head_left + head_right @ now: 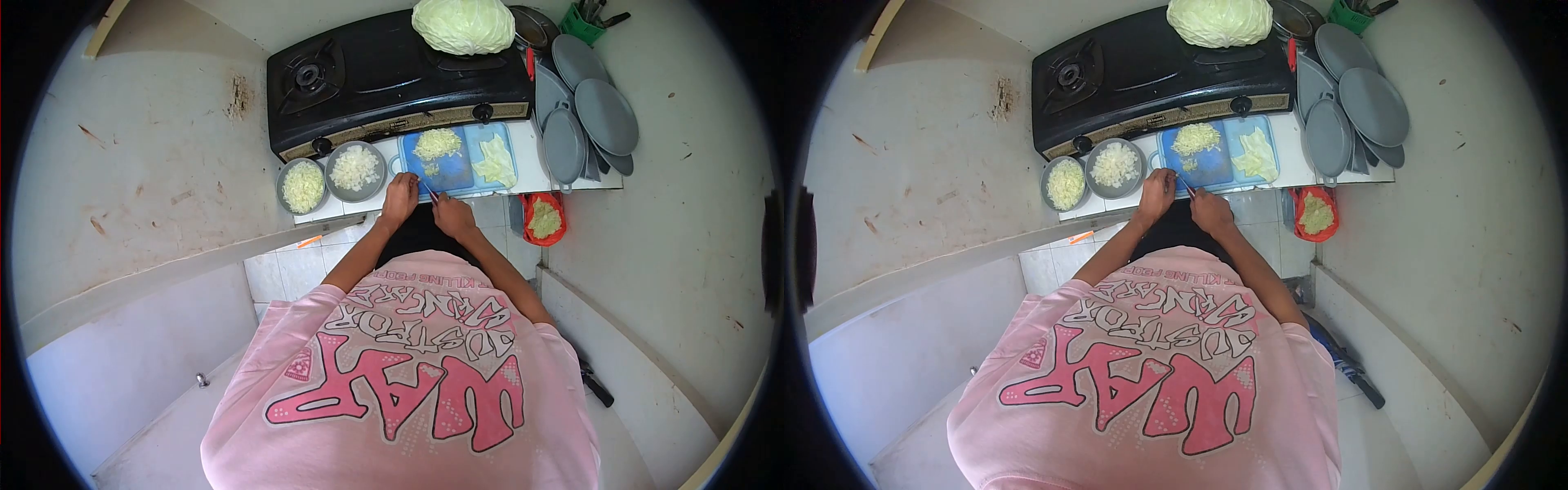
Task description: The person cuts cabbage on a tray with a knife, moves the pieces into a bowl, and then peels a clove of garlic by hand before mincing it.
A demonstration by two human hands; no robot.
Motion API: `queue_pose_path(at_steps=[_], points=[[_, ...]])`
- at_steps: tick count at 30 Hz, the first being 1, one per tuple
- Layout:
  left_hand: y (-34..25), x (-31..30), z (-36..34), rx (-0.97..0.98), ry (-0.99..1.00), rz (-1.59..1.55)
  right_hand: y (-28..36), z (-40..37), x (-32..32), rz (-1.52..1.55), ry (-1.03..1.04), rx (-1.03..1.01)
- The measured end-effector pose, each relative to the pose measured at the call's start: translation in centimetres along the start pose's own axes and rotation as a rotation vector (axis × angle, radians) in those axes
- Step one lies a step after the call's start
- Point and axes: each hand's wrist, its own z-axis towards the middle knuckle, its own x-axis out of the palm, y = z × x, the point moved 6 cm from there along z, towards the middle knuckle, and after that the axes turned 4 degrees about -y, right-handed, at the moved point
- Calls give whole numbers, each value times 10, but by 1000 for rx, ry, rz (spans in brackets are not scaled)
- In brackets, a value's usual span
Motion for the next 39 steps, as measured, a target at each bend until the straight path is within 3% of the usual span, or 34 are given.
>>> queue_pose_path(at_steps=[30, 39], points=[[7, 6, 4, -46, -17, 18, 1, 3, -3, -27, -36, -44], [5, 5, 4, -51, -13, 8, -9, -8, -12, -26, 7, 42]])
